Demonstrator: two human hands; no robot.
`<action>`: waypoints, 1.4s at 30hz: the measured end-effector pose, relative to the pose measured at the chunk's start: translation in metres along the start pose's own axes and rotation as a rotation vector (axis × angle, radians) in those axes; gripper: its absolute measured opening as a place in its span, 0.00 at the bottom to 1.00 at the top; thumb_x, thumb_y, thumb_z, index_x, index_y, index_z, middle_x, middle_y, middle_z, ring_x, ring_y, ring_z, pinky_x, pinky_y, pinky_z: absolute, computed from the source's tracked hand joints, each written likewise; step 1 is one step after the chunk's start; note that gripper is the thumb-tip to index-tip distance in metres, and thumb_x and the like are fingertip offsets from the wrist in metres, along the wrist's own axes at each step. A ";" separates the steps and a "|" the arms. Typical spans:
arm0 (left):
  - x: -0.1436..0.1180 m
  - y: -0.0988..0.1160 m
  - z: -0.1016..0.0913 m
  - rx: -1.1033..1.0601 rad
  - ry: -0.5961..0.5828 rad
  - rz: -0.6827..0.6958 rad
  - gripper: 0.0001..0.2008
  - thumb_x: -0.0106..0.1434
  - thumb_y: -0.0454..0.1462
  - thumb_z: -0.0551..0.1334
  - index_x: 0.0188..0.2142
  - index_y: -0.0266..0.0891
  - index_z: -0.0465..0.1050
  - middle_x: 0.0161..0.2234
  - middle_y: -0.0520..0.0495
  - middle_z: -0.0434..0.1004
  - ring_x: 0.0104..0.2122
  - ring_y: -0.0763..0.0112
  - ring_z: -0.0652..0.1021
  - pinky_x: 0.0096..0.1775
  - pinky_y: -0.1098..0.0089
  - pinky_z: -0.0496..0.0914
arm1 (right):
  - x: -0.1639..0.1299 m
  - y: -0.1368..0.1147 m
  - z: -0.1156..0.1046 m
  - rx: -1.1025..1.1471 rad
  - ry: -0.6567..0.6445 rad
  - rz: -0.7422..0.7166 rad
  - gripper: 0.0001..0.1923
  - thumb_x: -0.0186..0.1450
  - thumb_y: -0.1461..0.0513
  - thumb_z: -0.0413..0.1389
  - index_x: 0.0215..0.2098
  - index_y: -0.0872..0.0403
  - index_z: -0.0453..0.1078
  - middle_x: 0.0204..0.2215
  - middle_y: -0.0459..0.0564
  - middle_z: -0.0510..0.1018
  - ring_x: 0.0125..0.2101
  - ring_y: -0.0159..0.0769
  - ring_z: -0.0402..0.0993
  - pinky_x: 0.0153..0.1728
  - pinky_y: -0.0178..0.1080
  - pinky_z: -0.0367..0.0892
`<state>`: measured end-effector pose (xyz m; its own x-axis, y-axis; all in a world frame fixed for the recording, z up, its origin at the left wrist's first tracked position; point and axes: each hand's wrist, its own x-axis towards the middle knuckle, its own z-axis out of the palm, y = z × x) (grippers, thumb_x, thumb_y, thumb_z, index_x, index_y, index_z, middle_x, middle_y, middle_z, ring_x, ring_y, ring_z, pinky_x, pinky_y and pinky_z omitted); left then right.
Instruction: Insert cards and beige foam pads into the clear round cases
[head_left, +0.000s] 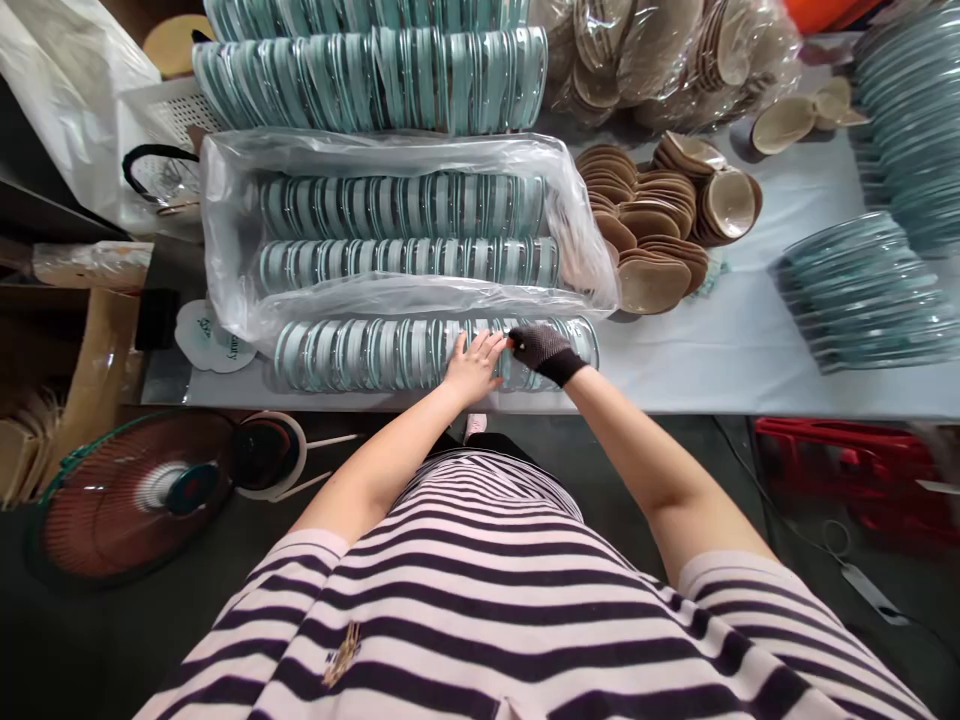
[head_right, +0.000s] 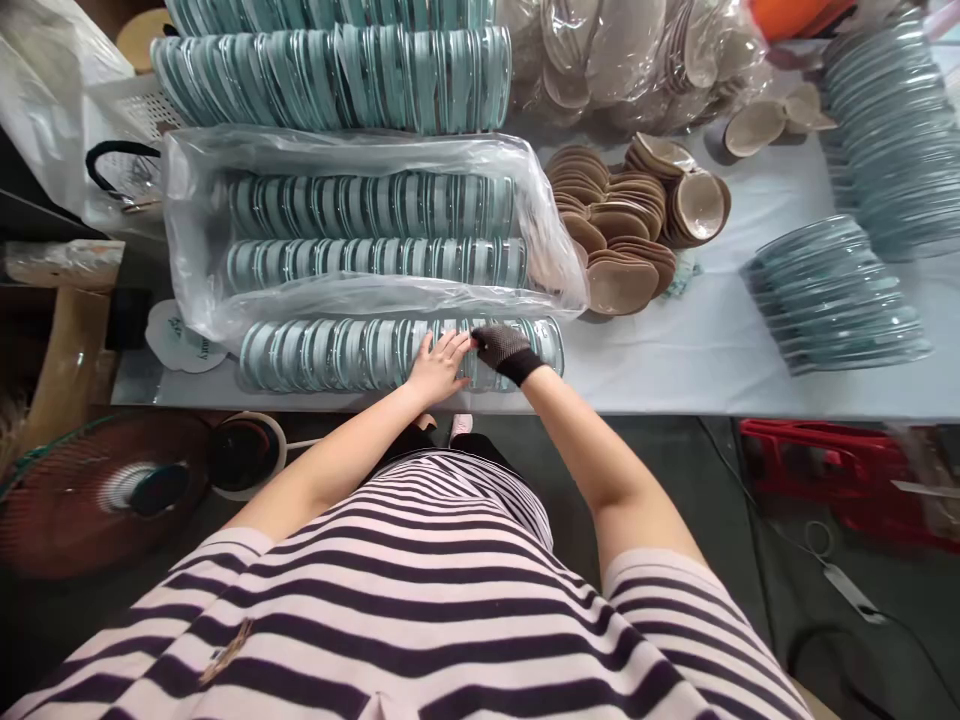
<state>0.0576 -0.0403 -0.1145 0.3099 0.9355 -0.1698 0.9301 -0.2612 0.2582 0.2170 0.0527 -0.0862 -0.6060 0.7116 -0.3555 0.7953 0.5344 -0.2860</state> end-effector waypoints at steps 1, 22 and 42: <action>0.000 0.000 0.001 -0.003 0.001 -0.002 0.35 0.65 0.47 0.56 0.69 0.42 0.50 0.69 0.46 0.50 0.69 0.57 0.50 0.67 0.46 0.38 | -0.016 -0.002 0.012 0.021 0.013 0.014 0.11 0.63 0.63 0.53 0.39 0.54 0.76 0.39 0.53 0.81 0.38 0.39 0.76 0.35 0.35 0.62; 0.039 0.038 -0.004 0.018 -0.029 0.175 0.36 0.66 0.48 0.55 0.70 0.42 0.48 0.69 0.44 0.51 0.68 0.54 0.52 0.66 0.46 0.45 | 0.030 0.045 -0.044 -0.173 -0.186 0.227 0.18 0.60 0.64 0.59 0.49 0.55 0.75 0.46 0.60 0.79 0.47 0.47 0.76 0.47 0.43 0.68; 0.039 0.037 0.006 0.002 -0.036 0.134 0.38 0.63 0.50 0.55 0.69 0.40 0.50 0.70 0.44 0.49 0.69 0.54 0.49 0.66 0.46 0.41 | 0.001 0.051 -0.013 -0.132 0.061 0.137 0.16 0.62 0.61 0.56 0.48 0.56 0.73 0.44 0.60 0.79 0.44 0.47 0.74 0.40 0.40 0.63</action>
<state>0.1054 -0.0145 -0.1169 0.4379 0.8831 -0.1683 0.8805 -0.3836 0.2785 0.2573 0.0861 -0.0897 -0.4933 0.8058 -0.3276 0.8676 0.4831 -0.1181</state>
